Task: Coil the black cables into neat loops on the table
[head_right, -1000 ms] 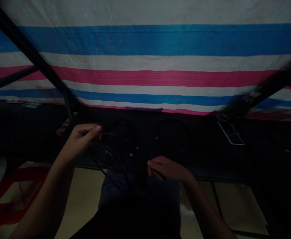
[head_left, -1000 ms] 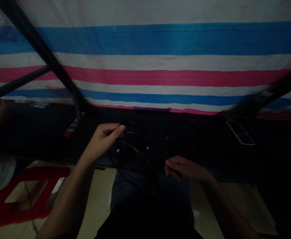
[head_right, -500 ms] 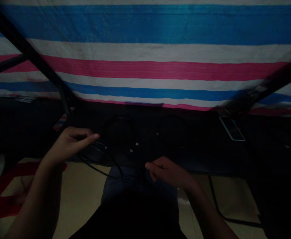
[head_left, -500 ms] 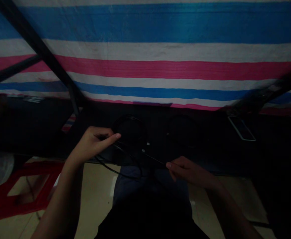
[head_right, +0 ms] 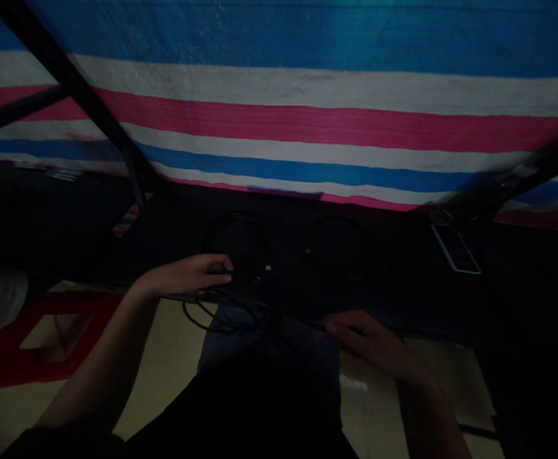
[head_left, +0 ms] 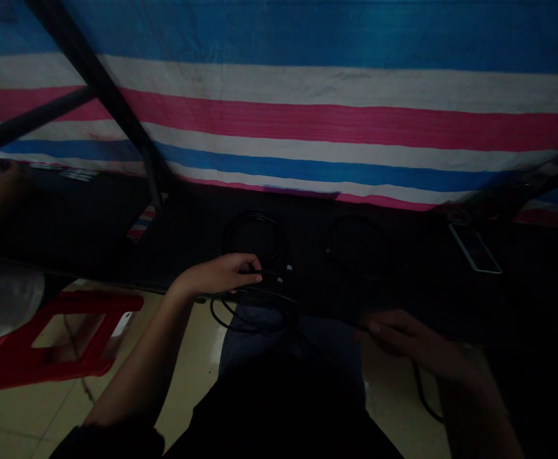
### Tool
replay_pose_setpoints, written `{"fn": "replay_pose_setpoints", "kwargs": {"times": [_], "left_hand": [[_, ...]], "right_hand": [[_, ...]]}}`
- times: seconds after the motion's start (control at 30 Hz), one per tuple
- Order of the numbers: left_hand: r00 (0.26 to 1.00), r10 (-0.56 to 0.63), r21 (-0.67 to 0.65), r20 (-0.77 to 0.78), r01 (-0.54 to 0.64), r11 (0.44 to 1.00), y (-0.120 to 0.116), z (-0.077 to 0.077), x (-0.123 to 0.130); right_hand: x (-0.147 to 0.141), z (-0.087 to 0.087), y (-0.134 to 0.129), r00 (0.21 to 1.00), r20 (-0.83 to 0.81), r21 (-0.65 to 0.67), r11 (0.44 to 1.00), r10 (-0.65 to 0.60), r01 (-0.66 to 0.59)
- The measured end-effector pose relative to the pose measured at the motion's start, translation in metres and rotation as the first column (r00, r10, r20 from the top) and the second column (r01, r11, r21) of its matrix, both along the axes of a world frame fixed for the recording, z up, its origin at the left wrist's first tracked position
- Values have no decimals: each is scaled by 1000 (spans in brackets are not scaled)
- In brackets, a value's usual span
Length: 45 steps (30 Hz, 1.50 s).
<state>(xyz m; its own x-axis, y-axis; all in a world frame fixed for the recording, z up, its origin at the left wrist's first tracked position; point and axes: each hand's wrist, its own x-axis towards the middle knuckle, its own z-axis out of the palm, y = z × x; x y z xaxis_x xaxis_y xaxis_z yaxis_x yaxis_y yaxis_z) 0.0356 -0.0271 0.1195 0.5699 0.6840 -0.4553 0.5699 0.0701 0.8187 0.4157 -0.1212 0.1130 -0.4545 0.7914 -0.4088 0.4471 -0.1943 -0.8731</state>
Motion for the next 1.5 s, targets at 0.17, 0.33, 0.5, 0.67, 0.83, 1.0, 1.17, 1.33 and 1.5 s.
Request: {"fn": "replay_pose_setpoints", "kwargs": {"times": [0.17, 0.33, 0.5, 0.67, 0.83, 1.0, 1.17, 1.33, 1.5], "left_hand": [[990, 116, -123, 80, -106, 987, -2, -11, -1], [993, 31, -106, 110, -19, 994, -10, -28, 11], [966, -89, -245, 244, 150, 958, -18, -34, 21], [955, -26, -393, 295, 146, 908, -20, -32, 21], [935, 45, -337, 351, 82, 938, -16, -30, 26], [949, -29, -258, 313, 114, 959, -9, -29, 30], [987, 106, -105, 119, -93, 990, 0, -24, 31], [988, 143, 29, 63, -145, 989, 13, -22, 31], [993, 103, 45, 58, -106, 993, 20, -23, 31]], "right_hand": [[14, -10, -20, 994, 30, -58, 993, 101, -99], [14, -22, -29, 999, 38, -105, 994, -19, 22], [3, -37, -22, 947, 78, 20, 950, -311, 311], [0, -40, -10, 895, 28, 153, 886, -446, 437], [12, -40, 0, 795, 113, 274, 788, -596, 552], [24, -39, 1, 780, 197, 336, 789, -594, 515], [32, -54, -3, 783, 490, 352, 908, -384, 226], [22, -93, -25, 815, 545, 181, 977, -199, 117], [-7, -118, -50, 910, 407, -2, 996, -81, 90]]}}
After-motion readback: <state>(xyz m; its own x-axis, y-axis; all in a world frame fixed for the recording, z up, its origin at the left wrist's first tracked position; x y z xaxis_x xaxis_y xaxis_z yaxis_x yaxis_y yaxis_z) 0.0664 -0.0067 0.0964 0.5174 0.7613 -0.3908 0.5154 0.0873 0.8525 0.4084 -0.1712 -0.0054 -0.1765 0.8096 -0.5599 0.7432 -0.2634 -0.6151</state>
